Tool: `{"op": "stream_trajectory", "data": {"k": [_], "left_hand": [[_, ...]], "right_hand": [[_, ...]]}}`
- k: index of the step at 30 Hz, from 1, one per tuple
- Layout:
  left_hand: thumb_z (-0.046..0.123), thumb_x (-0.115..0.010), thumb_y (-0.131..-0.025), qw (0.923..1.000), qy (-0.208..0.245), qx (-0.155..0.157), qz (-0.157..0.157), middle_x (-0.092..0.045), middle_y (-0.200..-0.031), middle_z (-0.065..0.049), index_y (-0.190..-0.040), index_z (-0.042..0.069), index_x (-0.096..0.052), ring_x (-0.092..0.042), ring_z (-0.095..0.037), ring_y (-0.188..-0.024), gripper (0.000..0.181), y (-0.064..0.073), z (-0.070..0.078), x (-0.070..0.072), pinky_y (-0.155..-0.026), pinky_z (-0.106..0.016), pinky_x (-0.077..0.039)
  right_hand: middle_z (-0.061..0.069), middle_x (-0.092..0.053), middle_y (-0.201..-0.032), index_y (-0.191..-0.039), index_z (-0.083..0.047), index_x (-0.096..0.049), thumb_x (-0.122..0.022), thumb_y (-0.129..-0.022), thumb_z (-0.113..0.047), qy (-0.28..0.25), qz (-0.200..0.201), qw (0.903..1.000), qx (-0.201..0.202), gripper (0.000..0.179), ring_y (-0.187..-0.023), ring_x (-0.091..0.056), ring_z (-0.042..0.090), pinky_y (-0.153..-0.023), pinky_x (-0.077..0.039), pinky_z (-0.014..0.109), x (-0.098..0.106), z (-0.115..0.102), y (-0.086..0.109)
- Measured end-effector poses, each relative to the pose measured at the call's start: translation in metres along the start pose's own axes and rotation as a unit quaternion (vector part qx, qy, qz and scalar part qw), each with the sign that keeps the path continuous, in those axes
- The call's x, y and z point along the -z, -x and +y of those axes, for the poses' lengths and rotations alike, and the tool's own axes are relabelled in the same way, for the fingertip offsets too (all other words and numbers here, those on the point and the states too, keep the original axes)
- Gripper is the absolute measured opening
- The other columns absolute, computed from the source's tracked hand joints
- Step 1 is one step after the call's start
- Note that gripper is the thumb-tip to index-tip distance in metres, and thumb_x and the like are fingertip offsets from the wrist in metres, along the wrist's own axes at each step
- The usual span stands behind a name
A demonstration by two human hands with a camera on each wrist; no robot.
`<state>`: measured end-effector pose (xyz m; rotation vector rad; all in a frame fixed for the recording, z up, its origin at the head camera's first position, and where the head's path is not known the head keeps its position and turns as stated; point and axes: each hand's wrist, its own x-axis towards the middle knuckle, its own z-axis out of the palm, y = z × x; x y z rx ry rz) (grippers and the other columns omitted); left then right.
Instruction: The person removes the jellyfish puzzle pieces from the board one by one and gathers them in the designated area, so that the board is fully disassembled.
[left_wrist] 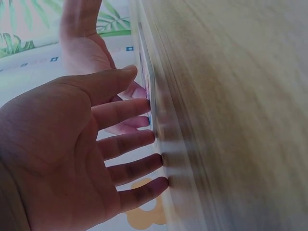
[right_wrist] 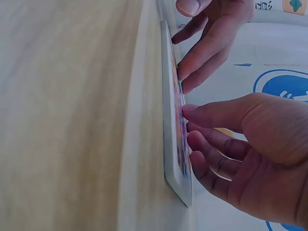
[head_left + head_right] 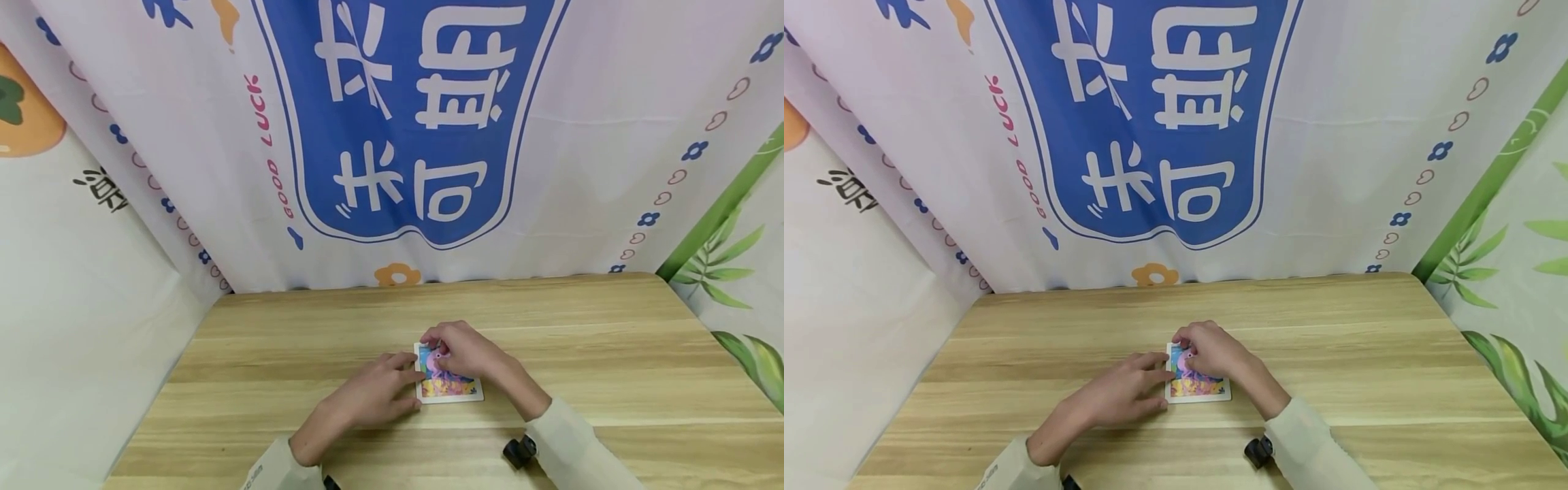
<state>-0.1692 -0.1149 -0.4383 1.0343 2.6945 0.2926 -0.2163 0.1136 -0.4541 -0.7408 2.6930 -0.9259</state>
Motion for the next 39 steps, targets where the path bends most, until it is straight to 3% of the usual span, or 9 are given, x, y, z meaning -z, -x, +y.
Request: {"op": "stream_trajectory", "data": {"k": [7, 13, 23, 31, 39], "left_hand": [[0.039, -0.071, -0.104, 0.9999, 0.009, 0.004, -0.001, -0.053, -0.162, -0.011, -0.147, 0.02, -0.068, -0.052, -0.034, -0.149, 0.046, 0.001, 0.0, 0.001, -0.124, -0.057, -0.042], [0.038, -0.071, -0.105, 0.9999, 0.016, 0.002, -0.003, -0.054, -0.162, -0.011, -0.146, 0.021, -0.069, -0.052, -0.034, -0.149, 0.045, 0.0, -0.002, 0.0, -0.122, -0.058, -0.045], [0.039, -0.07, -0.105, 0.9998, 0.017, 0.002, -0.004, -0.053, -0.163, -0.011, -0.147, 0.022, -0.068, -0.052, -0.035, -0.15, 0.045, 0.0, -0.003, 0.0, -0.121, -0.06, -0.045], [0.04, -0.069, -0.105, 0.9996, 0.016, 0.007, -0.02, -0.049, -0.166, -0.009, -0.152, 0.023, -0.063, -0.049, -0.033, -0.153, 0.05, 0.0, -0.004, 0.0, -0.124, -0.056, -0.043], [0.04, -0.07, -0.105, 0.9997, 0.02, 0.01, -0.014, -0.05, -0.165, -0.01, -0.151, 0.022, -0.065, -0.05, -0.033, -0.152, 0.049, -0.001, -0.004, 0.001, -0.123, -0.057, -0.044]], "right_hand": [[0.006, -0.074, -0.111, -0.129, -0.003, -0.074, -0.077, -0.091, 0.006, -0.037, -0.007, 0.9993, 0.001, 0.039, -0.087, -0.061, 0.012, -0.077, -0.054, 0.024, 0.0, 0.006, -0.003], [0.006, -0.073, -0.111, -0.129, -0.003, -0.073, -0.076, -0.09, 0.008, -0.078, -0.018, 0.9967, -0.01, 0.04, -0.084, -0.058, 0.013, -0.073, -0.05, 0.022, 0.001, 0.011, -0.003], [0.008, -0.074, -0.118, -0.131, -0.001, -0.074, -0.074, -0.094, 0.005, -0.077, -0.029, 0.9964, -0.023, 0.038, -0.089, -0.057, 0.015, -0.076, -0.049, 0.025, 0.001, 0.009, -0.004], [0.005, -0.065, -0.109, -0.129, -0.003, -0.075, -0.076, -0.095, -0.002, -0.066, -0.031, 0.9973, -0.012, 0.034, -0.091, -0.053, 0.016, -0.076, -0.046, 0.025, -0.001, 0.011, -0.001], [0.004, -0.061, -0.107, -0.127, -0.009, -0.075, -0.078, -0.095, -0.004, -0.056, -0.019, 0.9982, -0.014, 0.033, -0.091, -0.054, 0.015, -0.078, -0.047, 0.026, -0.001, 0.014, -0.001]]}}
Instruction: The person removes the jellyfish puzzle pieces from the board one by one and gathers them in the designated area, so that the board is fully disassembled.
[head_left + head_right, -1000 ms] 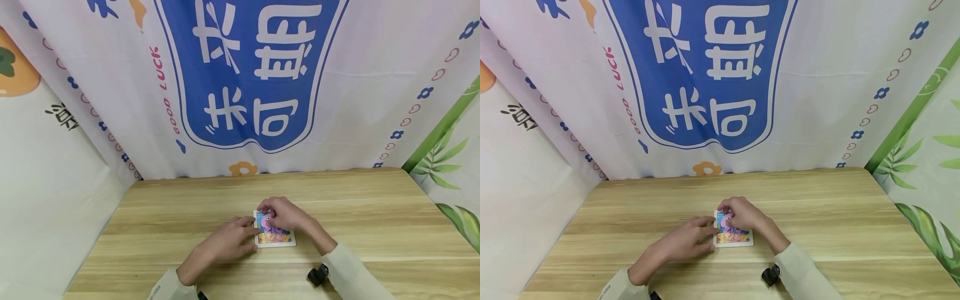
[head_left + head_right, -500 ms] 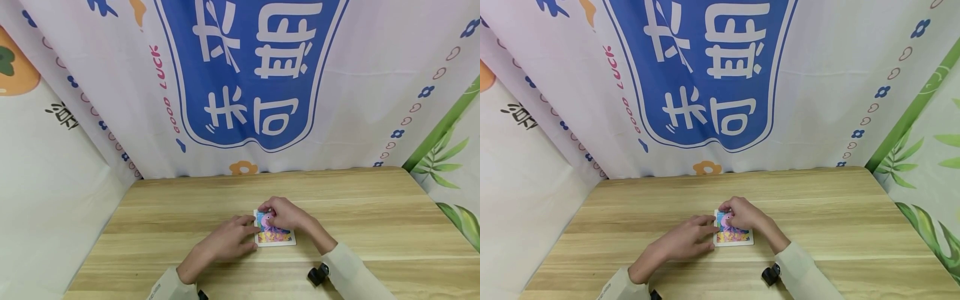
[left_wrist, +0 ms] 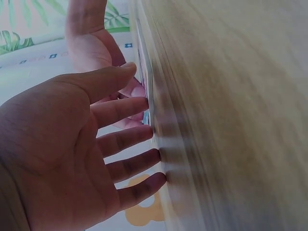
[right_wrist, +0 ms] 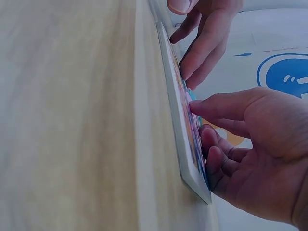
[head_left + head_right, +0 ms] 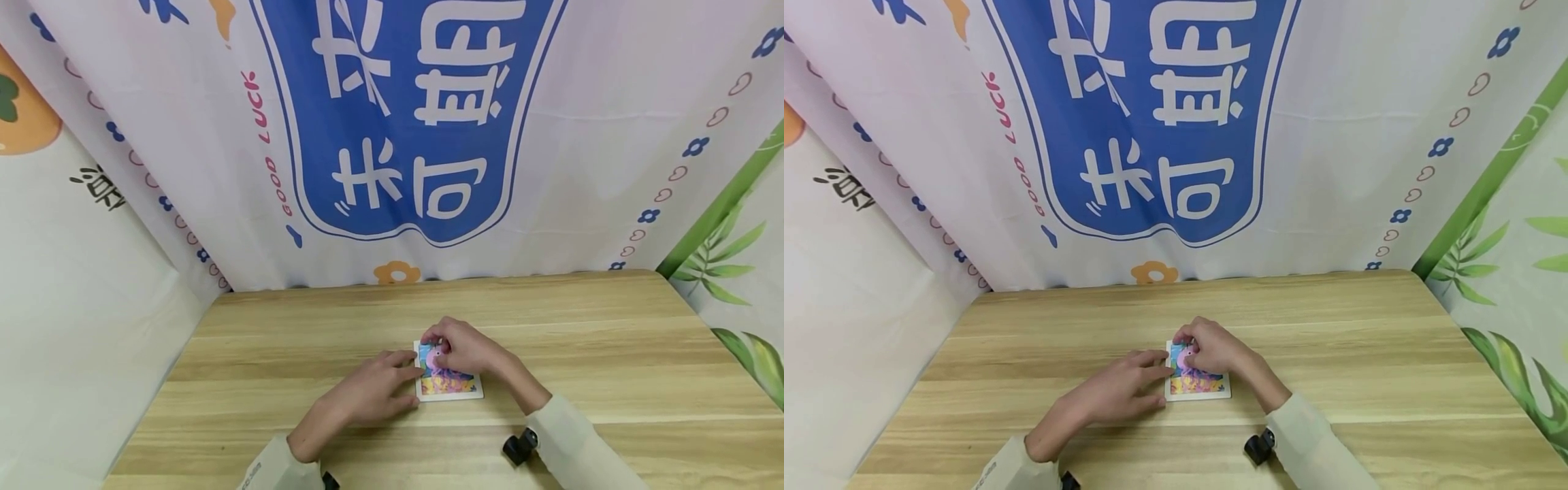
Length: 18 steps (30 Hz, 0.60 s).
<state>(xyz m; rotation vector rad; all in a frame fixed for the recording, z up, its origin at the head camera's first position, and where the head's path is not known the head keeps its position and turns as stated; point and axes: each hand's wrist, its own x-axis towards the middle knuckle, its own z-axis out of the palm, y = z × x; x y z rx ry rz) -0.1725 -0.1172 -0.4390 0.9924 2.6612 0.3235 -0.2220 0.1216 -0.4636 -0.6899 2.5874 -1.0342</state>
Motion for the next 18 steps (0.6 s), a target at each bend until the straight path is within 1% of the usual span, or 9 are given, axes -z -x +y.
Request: {"op": "stream_trajectory", "data": {"k": [5, 12, 15, 18], "left_hand": [[0.04, -0.07, -0.105, 1.0, -0.005, -0.001, 0.003, -0.05, -0.165, -0.01, -0.15, 0.021, -0.065, -0.05, -0.034, -0.151, 0.049, -0.0011, -0.0003, -0.001, -0.123, -0.058, -0.044], [0.04, -0.07, -0.105, 1.0, -0.006, -0.003, 0.006, -0.051, -0.165, -0.01, -0.15, 0.02, -0.066, -0.051, -0.035, -0.151, 0.049, -0.0021, -0.0012, -0.0023, -0.122, -0.059, -0.045], [0.039, -0.071, -0.105, 0.9999, -0.007, -0.003, 0.008, -0.052, -0.164, -0.01, -0.149, 0.02, -0.066, -0.051, -0.035, -0.15, 0.049, -0.0022, -0.0013, -0.0028, -0.121, -0.059, -0.045], [0.039, -0.071, -0.104, 0.9999, -0.009, -0.004, 0.01, -0.052, -0.164, -0.01, -0.149, 0.02, -0.066, -0.052, -0.035, -0.15, 0.049, -0.0019, -0.0015, -0.0031, -0.121, -0.059, -0.045]], "right_hand": [[0.003, -0.064, -0.104, -0.123, -0.009, -0.075, -0.08, -0.095, -0.008, -0.008, 0.013, 0.9998, 0.009, 0.028, -0.088, -0.055, 0.014, -0.075, -0.048, 0.024, -0.0016, 0.0022, -0.0018], [0.004, -0.066, -0.106, -0.119, -0.011, -0.072, -0.081, -0.095, -0.008, -0.018, 0.023, 0.9994, 0.017, 0.026, -0.089, -0.057, 0.013, -0.078, -0.05, 0.025, -0.0026, 0.0031, -0.0035], [0.003, -0.067, -0.104, -0.118, -0.011, -0.073, -0.078, -0.097, -0.007, -0.024, 0.024, 0.9992, 0.02, 0.022, -0.088, -0.058, 0.012, -0.078, -0.051, 0.025, -0.0026, 0.0036, -0.0033], [0.002, -0.069, -0.099, -0.116, -0.011, -0.073, -0.071, -0.101, -0.004, -0.034, 0.027, 0.9987, 0.025, 0.017, -0.085, -0.059, 0.012, -0.075, -0.051, 0.024, -0.0019, 0.0031, -0.0032]]}}
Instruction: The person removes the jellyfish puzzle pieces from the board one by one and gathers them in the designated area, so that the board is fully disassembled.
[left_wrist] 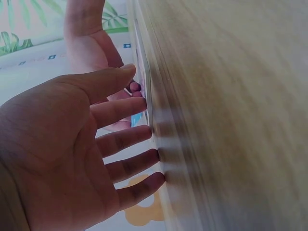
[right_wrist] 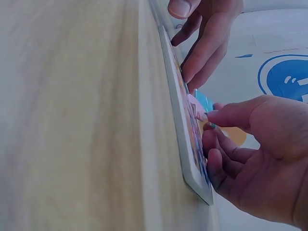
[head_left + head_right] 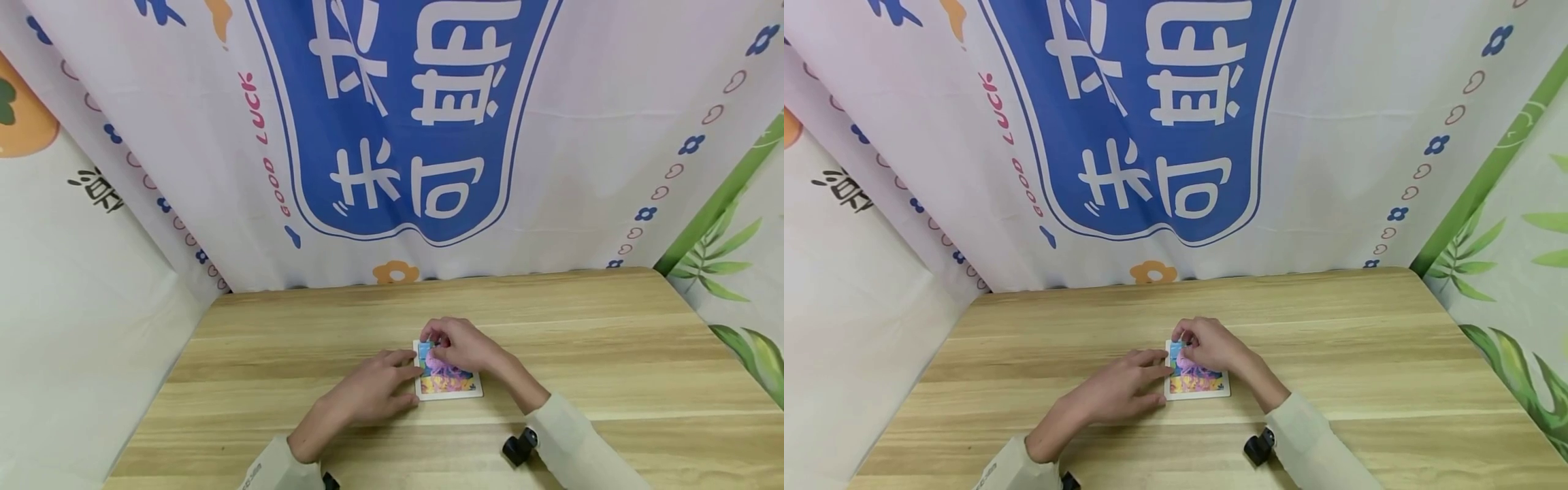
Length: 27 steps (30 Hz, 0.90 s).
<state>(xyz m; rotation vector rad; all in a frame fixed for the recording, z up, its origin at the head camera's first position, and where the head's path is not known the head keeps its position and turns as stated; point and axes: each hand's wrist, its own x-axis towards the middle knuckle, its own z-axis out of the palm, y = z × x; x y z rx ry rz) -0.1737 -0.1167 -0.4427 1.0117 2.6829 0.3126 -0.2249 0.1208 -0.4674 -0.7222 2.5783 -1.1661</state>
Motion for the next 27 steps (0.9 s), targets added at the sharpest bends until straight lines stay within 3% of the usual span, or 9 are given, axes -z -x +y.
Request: {"op": "stream_trajectory", "data": {"k": [6, 27], "left_hand": [[0.039, -0.07, -0.105, 1.0, -0.007, -0.002, 0.001, -0.053, -0.163, -0.01, -0.148, 0.02, -0.067, -0.052, -0.034, -0.149, 0.048, 0.0006, -0.0002, -0.0008, -0.122, -0.058, -0.045], [0.038, -0.07, -0.105, 0.9998, -0.016, -0.007, 0.008, -0.053, -0.163, -0.01, -0.148, 0.02, -0.067, -0.053, -0.034, -0.149, 0.047, 0.0024, 0.0014, 0.0006, -0.122, -0.057, -0.045]], "right_hand": [[0.001, -0.067, -0.091, -0.112, -0.012, -0.074, -0.059, -0.106, -0.004, -0.003, 0.009, 0.9999, 0.003, 0.018, -0.078, -0.056, 0.011, -0.07, -0.048, 0.023, 0.0016, -0.002, 0.0016], [0.0, -0.068, -0.092, -0.11, -0.014, -0.076, -0.06, -0.104, -0.009, -0.022, 0.025, 0.9993, -0.014, 0.018, -0.083, -0.058, 0.014, -0.076, -0.049, 0.027, 0.0047, 0.0, 0.0062]]}}
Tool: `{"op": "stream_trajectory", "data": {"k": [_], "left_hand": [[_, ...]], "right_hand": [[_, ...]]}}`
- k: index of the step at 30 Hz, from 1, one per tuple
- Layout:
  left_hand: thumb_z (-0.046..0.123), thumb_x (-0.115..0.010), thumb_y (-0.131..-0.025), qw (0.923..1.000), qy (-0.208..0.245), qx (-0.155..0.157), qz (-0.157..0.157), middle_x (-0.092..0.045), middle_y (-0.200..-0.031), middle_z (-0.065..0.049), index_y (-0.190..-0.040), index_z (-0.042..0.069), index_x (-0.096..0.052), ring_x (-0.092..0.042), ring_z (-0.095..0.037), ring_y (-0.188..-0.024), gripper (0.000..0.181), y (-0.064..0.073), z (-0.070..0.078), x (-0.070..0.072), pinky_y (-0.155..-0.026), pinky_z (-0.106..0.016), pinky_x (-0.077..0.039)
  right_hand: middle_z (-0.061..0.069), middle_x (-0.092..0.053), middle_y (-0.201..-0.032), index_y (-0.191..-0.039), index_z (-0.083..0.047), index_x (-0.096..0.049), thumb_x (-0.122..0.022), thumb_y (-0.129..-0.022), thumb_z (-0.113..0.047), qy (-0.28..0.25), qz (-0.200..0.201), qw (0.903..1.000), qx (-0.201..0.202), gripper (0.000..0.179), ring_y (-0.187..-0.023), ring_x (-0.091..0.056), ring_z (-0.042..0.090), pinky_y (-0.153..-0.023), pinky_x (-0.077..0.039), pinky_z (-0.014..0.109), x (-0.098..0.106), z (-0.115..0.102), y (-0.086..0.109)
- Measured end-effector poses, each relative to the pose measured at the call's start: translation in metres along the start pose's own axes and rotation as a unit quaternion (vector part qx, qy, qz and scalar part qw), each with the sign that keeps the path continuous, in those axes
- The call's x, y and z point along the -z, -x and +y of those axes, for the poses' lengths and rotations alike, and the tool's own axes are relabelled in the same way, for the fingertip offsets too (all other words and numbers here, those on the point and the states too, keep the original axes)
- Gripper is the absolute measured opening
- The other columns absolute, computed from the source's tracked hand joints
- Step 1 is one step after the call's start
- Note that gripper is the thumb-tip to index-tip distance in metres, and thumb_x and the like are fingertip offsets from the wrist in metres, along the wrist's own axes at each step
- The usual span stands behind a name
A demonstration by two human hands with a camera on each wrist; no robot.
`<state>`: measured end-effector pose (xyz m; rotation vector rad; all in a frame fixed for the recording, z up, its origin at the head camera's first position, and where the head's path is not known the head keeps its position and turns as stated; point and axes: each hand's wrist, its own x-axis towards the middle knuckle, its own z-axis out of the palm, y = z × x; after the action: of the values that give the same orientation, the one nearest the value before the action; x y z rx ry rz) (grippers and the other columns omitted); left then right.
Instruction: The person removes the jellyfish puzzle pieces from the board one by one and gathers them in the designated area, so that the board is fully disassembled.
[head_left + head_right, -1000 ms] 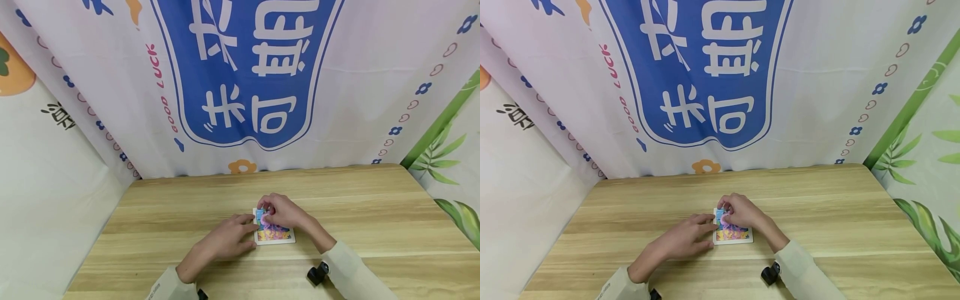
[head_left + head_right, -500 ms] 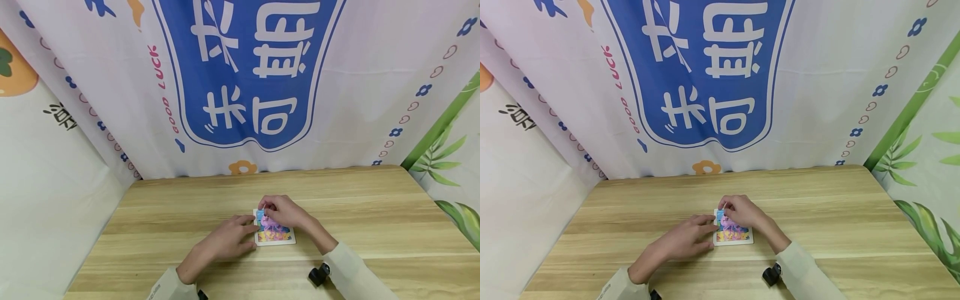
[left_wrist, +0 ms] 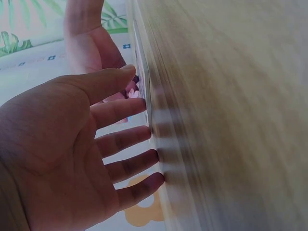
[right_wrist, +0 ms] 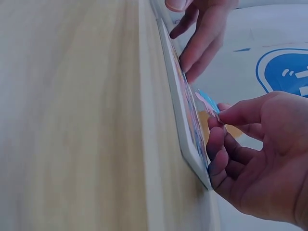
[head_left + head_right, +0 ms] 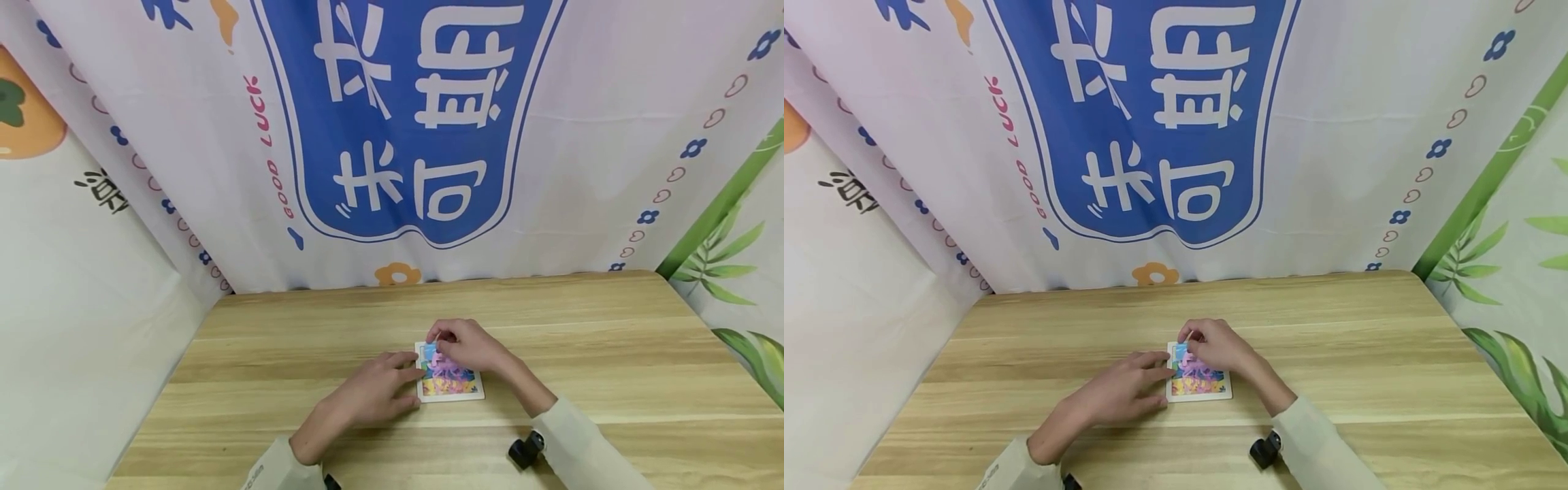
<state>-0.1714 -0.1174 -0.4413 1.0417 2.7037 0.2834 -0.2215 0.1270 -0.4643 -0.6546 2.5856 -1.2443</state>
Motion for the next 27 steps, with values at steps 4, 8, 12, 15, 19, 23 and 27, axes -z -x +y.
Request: {"op": "stream_trajectory", "data": {"k": [4, 8, 12, 15, 19, 23, 27], "left_hand": [[0.038, -0.071, -0.104, 1.0, 0.006, 0.006, 0.001, -0.053, -0.164, -0.01, -0.149, 0.019, -0.066, -0.053, -0.035, -0.149, 0.048, 0.001, 0.0, 0.0, -0.122, -0.057, -0.045], [0.039, -0.071, -0.104, 0.9999, 0.005, 0.012, 0.0, -0.052, -0.164, -0.009, -0.149, 0.02, -0.066, -0.053, -0.035, -0.149, 0.049, 0.002, 0.0, -0.001, -0.121, -0.057, -0.046], [0.04, -0.071, -0.105, 0.9999, 0.001, 0.014, -0.002, -0.052, -0.164, -0.007, -0.15, 0.021, -0.065, -0.053, -0.034, -0.149, 0.05, 0.002, 0.001, -0.001, -0.121, -0.056, -0.046], [0.041, -0.07, -0.105, 0.9998, 0.001, 0.016, -0.007, -0.051, -0.165, -0.006, -0.151, 0.022, -0.064, -0.051, -0.033, -0.151, 0.05, 0.002, 0.002, -0.001, -0.123, -0.056, -0.045], [0.042, -0.069, -0.105, 0.9998, -0.002, 0.017, -0.009, -0.05, -0.167, -0.006, -0.152, 0.022, -0.063, -0.05, -0.033, -0.152, 0.051, 0.002, 0.002, -0.001, -0.125, -0.056, -0.042], [0.042, -0.069, -0.105, 0.9998, -0.006, 0.017, -0.005, -0.05, -0.166, -0.006, -0.152, 0.022, -0.063, -0.05, -0.033, -0.152, 0.051, 0.003, 0.003, -0.001, -0.125, -0.055, -0.042], [0.041, -0.07, -0.105, 0.9998, -0.007, 0.018, -0.003, -0.05, -0.166, -0.006, -0.151, 0.022, -0.064, -0.05, -0.032, -0.152, 0.05, 0.003, 0.003, -0.002, -0.126, -0.055, -0.041]], "right_hand": [[0.001, -0.066, -0.092, -0.109, -0.014, -0.076, -0.061, -0.103, -0.01, -0.007, 0.01, 0.9997, -0.02, 0.016, -0.084, -0.057, 0.014, -0.076, -0.048, 0.028, 0.005, 0.004, 0.005], [0.003, -0.067, -0.093, -0.109, -0.012, -0.076, -0.063, -0.103, -0.011, -0.016, 0.014, 0.9994, -0.027, 0.015, -0.085, -0.057, 0.015, -0.076, -0.048, 0.028, 0.014, 0.011, 0.013], [0.004, -0.067, -0.094, -0.11, -0.011, -0.076, -0.063, -0.103, -0.01, -0.015, 0.017, 0.9993, -0.028, 0.015, -0.086, -0.057, 0.016, -0.074, -0.048, 0.026, 0.024, 0.022, 0.024], [0.003, -0.067, -0.094, -0.11, -0.01, -0.075, -0.062, -0.104, -0.01, -0.013, 0.019, 0.9992, -0.033, 0.014, -0.086, -0.056, 0.017, -0.073, -0.048, 0.025, 0.033, 0.031, 0.033], [0.003, -0.066, -0.094, -0.11, -0.01, -0.075, -0.062, -0.104, -0.01, -0.01, 0.023, 0.9989, -0.04, 0.014, -0.085, -0.055, 0.018, -0.071, -0.046, 0.025, 0.044, 0.042, 0.043], [0.004, -0.066, -0.094, -0.111, -0.01, -0.075, -0.063, -0.105, -0.009, -0.01, 0.023, 0.9986, -0.046, 0.014, -0.084, -0.055, 0.017, -0.07, -0.046, 0.024, 0.054, 0.049, 0.054], [0.004, -0.067, -0.095, -0.113, -0.009, -0.075, -0.063, -0.106, -0.009, -0.015, 0.021, 0.9985, -0.049, 0.014, -0.083, -0.056, 0.015, -0.069, -0.047, 0.024, 0.061, 0.053, 0.062]]}}
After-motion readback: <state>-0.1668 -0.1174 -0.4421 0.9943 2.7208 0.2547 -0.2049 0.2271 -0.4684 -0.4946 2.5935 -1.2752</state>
